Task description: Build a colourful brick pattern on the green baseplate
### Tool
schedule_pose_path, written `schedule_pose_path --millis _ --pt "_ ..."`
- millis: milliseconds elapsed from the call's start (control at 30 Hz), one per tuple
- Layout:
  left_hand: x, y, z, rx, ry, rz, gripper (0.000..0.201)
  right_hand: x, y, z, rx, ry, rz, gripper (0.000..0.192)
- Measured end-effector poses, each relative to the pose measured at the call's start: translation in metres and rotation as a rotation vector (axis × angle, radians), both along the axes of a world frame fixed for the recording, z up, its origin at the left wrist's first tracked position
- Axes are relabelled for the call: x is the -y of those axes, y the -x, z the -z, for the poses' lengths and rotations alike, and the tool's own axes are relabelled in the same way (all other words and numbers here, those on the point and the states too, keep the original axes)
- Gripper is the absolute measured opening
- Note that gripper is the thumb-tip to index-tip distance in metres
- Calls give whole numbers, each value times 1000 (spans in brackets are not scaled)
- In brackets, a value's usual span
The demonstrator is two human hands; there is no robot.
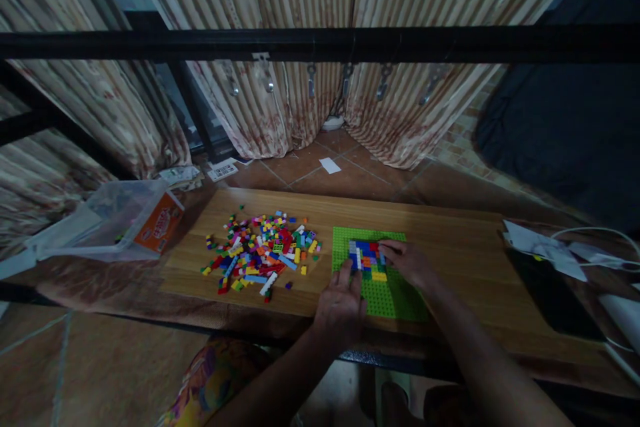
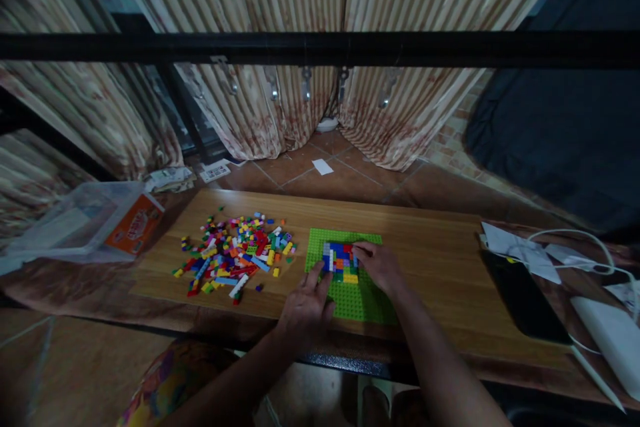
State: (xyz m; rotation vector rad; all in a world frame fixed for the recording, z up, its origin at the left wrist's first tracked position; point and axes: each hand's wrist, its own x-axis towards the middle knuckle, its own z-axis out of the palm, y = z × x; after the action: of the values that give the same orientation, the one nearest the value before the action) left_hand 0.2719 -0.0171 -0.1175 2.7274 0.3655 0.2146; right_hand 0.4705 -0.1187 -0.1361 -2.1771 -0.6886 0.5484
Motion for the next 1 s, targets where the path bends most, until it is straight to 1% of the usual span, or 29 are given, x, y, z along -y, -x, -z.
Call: schedule_pose_path --millis 100,233,433,633,733,833,933,1000 --pt "-1 0 -1 -14 9 7 53 1 -2 1 18 30 -18 41" --pt "-2 0 -2 -53 43 -1 52 1 1 -3 62 72 -28 41" --pt "-4 1 -6 -22 82 -8 53 -1 9 -9 249 140 -23 36" --pt "-3 -1 1 -5 90 -39 51 -3 16 -12 267 180 -10 40" --pt "-4 -3 2 -35 93 -49 52 -2 20 -13 246 158 12 41" --pt "-6 -2 -1 -78 106 -34 53 2 24 -14 209 95 42 37" --pt "-8 0 -4 -74 130 -6 54 7 30 -16 177 7 106 34" --pt "-10 2 -3 -55 151 -6 51 9 34 -17 162 -39 158 35"
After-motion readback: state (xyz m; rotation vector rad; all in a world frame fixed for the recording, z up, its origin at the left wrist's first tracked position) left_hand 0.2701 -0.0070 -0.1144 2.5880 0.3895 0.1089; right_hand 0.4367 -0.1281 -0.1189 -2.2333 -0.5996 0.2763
